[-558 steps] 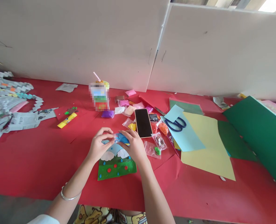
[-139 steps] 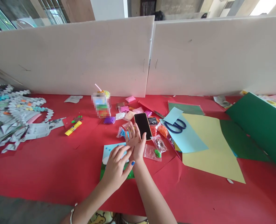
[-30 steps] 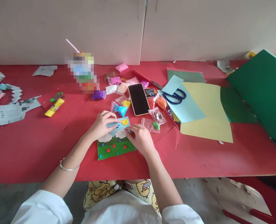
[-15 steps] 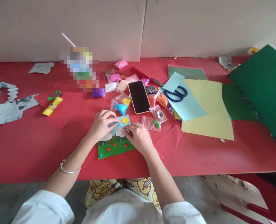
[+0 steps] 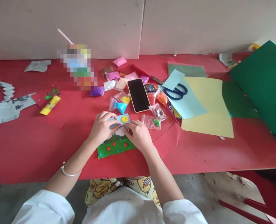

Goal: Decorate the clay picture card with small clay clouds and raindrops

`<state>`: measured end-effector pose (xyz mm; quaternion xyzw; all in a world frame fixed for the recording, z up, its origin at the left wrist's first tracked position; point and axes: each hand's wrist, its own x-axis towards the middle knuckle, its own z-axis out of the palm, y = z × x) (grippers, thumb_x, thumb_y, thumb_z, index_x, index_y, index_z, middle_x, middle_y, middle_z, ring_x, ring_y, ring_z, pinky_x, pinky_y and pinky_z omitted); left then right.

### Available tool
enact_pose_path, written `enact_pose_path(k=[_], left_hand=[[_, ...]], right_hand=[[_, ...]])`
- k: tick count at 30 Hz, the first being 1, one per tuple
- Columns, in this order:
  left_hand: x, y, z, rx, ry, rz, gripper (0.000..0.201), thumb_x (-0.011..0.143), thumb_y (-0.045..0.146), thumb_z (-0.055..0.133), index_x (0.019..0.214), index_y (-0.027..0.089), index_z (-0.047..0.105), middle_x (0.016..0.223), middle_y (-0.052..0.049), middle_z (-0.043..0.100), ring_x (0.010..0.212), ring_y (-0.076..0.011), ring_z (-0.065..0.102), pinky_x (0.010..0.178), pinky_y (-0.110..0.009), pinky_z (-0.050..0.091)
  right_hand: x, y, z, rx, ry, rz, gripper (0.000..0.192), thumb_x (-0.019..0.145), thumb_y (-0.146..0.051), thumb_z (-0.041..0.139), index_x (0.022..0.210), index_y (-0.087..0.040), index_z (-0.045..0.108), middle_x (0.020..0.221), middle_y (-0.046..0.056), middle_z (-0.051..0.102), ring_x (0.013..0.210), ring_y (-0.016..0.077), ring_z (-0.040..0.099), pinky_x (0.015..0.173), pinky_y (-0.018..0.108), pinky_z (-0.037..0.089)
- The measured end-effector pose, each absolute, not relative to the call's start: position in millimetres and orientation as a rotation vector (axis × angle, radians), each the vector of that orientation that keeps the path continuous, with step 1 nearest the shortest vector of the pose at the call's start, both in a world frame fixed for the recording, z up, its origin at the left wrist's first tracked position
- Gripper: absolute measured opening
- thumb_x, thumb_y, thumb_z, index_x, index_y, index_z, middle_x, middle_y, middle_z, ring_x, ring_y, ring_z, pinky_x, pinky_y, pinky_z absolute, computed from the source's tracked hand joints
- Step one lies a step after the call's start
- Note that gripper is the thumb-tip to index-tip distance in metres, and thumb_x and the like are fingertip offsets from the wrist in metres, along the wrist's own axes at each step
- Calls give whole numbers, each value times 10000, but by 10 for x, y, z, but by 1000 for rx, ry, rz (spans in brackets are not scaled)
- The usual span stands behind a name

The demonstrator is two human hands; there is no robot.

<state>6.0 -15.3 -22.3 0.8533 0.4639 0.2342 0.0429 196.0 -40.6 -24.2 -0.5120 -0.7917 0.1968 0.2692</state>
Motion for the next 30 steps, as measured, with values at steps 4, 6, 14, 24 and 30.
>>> enact_pose_path(k=[4,6,14,24,30], left_hand=[[69,-184,-215,2569,1468,726,77,786,232,732,858,260,733,960,-16,678,939,-206,563,783,-362,420],[51,-187,-202,2549,1476,733,95,781,232,738,870,265,739,961,-12,681,934,-203,567,782,-361,427],[-126,-120,-129,2482,1610,823,90,803,219,705,872,258,748,953,-25,676,918,-209,569,810,-369,452],[-77,-168,-138,2499,1567,779,67,819,235,692,863,249,741,951,-28,681,920,-211,564,802,-375,454],[-48,-189,-151,2524,1502,753,91,815,205,695,871,259,741,946,-17,686,924,-207,568,797,-370,445]], right_hand=[[1947,-401,-256,-1384,-2185,472,272,888,-155,516,1048,-193,734,770,57,610,727,187,523,689,304,473],[1942,-404,-259,-1400,-2217,446,305,882,-140,505,1080,-199,729,790,63,615,742,194,519,708,314,476],[1934,-437,-271,-1435,-2317,342,353,884,-137,485,1151,-215,702,860,78,633,804,211,518,756,332,465],[1930,-443,-267,-1433,-2313,304,359,894,-137,475,1173,-221,686,871,76,634,806,211,509,760,333,440],[1962,-455,-255,-1414,-2279,295,340,895,-134,475,1119,-231,712,829,59,614,787,198,497,742,320,418]])
